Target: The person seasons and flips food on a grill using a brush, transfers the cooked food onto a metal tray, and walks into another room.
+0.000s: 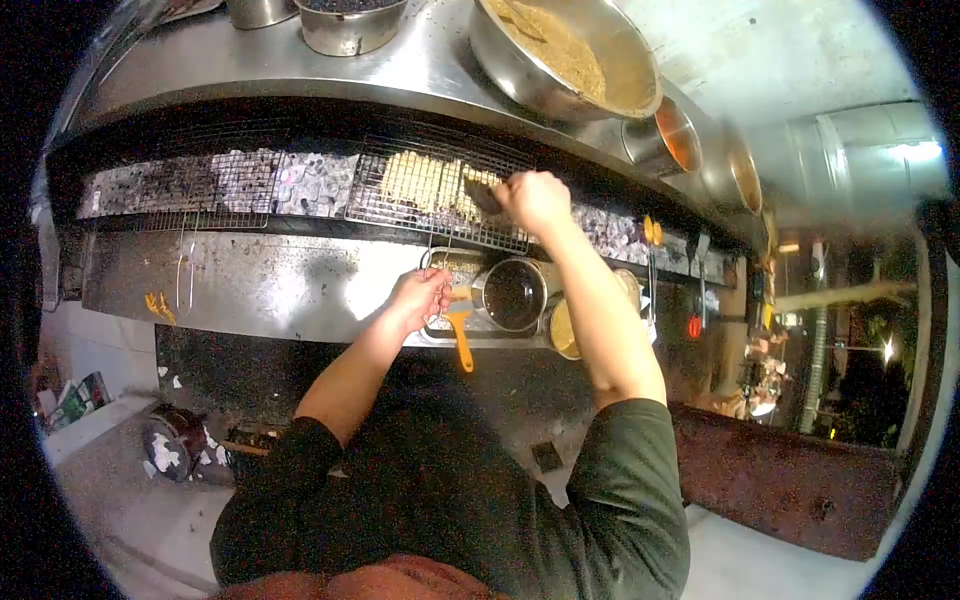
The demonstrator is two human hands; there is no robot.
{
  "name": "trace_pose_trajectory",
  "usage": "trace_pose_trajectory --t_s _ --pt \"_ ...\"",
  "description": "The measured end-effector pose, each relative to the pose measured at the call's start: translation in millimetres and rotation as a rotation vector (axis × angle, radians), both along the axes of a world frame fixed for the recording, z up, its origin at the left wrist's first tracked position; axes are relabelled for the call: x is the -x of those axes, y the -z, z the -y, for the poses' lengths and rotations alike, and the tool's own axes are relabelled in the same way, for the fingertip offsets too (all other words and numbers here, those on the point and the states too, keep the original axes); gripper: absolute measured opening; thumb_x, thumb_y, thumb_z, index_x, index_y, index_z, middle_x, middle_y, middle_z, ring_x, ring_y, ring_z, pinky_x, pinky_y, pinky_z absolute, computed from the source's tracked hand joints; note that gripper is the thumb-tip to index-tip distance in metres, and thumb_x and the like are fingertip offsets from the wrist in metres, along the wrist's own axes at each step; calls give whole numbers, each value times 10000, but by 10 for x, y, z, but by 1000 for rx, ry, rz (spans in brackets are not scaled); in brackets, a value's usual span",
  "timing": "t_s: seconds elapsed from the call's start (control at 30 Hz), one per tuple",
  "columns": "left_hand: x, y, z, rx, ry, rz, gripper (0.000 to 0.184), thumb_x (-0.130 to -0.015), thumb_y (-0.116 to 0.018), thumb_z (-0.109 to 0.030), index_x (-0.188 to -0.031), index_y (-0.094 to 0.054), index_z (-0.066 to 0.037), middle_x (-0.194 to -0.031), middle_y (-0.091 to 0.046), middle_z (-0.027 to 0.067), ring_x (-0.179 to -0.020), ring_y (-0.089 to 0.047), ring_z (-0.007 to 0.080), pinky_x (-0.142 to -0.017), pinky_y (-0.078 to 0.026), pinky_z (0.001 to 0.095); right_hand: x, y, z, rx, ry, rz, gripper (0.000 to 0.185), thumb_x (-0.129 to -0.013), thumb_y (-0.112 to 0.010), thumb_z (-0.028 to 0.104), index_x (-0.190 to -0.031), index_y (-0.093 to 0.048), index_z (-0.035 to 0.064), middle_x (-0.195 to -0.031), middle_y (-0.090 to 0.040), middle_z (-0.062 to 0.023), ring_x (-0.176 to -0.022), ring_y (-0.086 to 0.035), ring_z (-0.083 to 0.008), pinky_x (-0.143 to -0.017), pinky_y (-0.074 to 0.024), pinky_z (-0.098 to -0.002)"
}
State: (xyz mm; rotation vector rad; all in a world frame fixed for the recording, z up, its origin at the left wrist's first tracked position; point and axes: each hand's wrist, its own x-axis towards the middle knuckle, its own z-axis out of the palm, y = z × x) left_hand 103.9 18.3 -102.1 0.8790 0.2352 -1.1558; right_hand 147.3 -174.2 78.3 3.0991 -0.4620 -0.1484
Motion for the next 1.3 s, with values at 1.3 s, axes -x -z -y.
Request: trace_pose_trajectory --t_s 1.3 --pt "-20 -84 -6 25 39 -57 160 -949 -443 -183 -905 -546 -69 -627 -476 3 -470 -448 123 -418 -366 267 -1027 142 -722 -94 217 -61 429 -824 -615 404 -815 -684 -20 -885 -655 -224 -879 -634 -356 -797 -497 -413"
